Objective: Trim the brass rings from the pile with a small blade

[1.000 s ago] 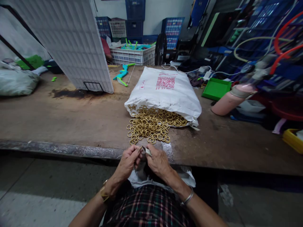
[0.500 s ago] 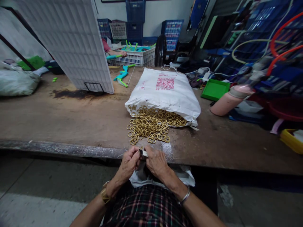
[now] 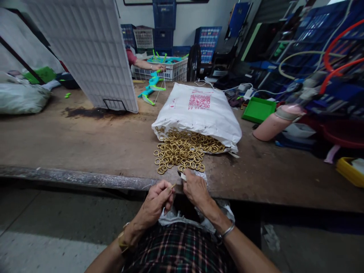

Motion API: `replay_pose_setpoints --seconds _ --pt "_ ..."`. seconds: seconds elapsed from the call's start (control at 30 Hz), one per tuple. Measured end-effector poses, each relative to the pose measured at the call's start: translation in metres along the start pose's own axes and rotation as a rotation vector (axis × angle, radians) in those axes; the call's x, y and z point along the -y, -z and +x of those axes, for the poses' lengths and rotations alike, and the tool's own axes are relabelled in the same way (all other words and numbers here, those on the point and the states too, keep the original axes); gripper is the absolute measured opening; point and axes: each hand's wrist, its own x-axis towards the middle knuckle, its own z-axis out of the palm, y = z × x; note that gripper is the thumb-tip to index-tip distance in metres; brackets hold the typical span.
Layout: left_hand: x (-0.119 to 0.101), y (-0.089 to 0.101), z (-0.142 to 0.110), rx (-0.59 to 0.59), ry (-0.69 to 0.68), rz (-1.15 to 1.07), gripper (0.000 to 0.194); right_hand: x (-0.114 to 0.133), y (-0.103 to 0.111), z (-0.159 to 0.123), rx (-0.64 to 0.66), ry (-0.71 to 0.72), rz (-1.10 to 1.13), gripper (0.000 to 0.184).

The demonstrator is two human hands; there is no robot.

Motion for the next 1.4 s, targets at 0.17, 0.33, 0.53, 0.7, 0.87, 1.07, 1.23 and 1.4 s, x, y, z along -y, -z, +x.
replay_pose_setpoints --seconds 0.17,0.33,0.53,0.7,0.87,1.07,1.23,1.4 --pt "0.003 0.004 0.007 -0.043 0.034 -0.162 0.034 -0.003 -0.002 0.01 -0.108 0.006 0.06 0.017" --pt "0.011 0.014 0.01 -0.068 0.035 -0.223 0.03 0.0 -0.007 0.018 -0.123 -0.03 0.005 0.016" --pt "0.013 0.019 0.016 -0.093 0.065 -0.337 0.024 0.001 -0.008 0.021 -0.089 -0.053 -0.075 0.013" --pt "0.013 0.023 0.017 -0.051 0.135 -0.44 0.024 -0.003 -0.01 0.019 -0.096 -0.013 -0.06 0.014" --pt "0.015 0.025 0.016 -0.109 0.148 -0.491 0.023 -0.007 -0.008 0.014 -0.069 0.043 0.003 0.016" --pt "0.015 0.022 0.021 -0.187 0.138 -0.416 0.024 -0.012 -0.009 0.018 -0.165 -0.046 0.18 0.018" --pt "0.014 0.02 0.024 -0.199 0.165 -0.407 0.025 -0.006 -0.005 0.023 -0.137 -0.042 0.191 0.021" --pt "0.013 0.021 0.024 -0.196 0.165 -0.381 0.025 0.002 -0.001 0.027 -0.088 -0.078 0.083 0.019"
